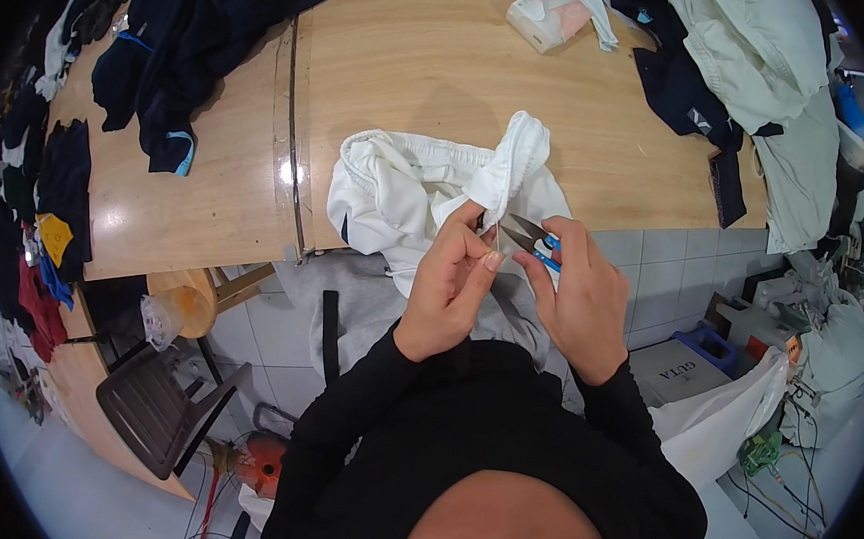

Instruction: Trimming excess threads and inspecting the waistband of white athletic shorts at a factory workbench.

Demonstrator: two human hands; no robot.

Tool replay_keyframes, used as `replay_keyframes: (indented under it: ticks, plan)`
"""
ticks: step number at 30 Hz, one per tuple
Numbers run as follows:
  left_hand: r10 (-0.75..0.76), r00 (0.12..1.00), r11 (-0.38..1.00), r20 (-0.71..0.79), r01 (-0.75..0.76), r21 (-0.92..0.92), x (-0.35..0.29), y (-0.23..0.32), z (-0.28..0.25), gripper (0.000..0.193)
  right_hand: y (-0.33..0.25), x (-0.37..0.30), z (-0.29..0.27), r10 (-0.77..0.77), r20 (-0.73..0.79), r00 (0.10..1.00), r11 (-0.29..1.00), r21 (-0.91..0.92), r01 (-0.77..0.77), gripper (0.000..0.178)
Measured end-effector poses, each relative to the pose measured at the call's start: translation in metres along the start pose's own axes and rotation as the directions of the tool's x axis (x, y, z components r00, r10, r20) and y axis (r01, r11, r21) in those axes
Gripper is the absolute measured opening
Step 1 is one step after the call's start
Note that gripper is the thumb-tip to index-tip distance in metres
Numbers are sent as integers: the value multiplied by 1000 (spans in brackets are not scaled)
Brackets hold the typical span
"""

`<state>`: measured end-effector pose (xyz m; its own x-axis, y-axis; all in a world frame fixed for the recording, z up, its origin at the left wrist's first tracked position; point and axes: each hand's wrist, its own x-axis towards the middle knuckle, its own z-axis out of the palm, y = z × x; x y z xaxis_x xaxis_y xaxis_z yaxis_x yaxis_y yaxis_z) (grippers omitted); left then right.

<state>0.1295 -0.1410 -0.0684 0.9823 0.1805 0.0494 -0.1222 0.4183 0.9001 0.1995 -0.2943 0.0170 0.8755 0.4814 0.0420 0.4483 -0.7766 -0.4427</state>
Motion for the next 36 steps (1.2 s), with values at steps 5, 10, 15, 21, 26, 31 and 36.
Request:
replay_keyframes:
  ticks: [5, 10, 15, 21, 26, 31, 36]
  plan:
    - [-36, 999, 999, -19, 37, 34, -4, -2, -1, 4, 2, -1, -1, -19, -18, 1000, 1000, -2, 19, 32]
    - [-102, 992, 986, -71, 110, 126, -7, -5, -5, 3, 0, 0, 2, -68, -64, 996, 998, -5, 68, 30]
    - [-95, 989, 962, -109, 119, 245, -6, -4, -7, 4, -3, 0, -1, -69, -53, 996, 997, -44, 67, 28]
    - [89, 994, 856, -62, -44, 515, 3, 7, -4, 7, -5, 0, -2, -86, -62, 994, 994, -79, 81, 27]
    - [141, 990, 822, -27, -102, 560, 1, 4, -3, 10, -6, 0, -3, -104, -45, 994, 991, -84, 100, 28]
    - [180, 984, 813, -8, -144, 565, 0, 5, 1, 9, -6, 0, -1, -109, -23, 994, 988, -110, 105, 30]
    - [215, 976, 792, 35, -195, 579, -2, 4, 2, 9, -5, -2, 0, -105, -31, 994, 986, -135, 100, 31]
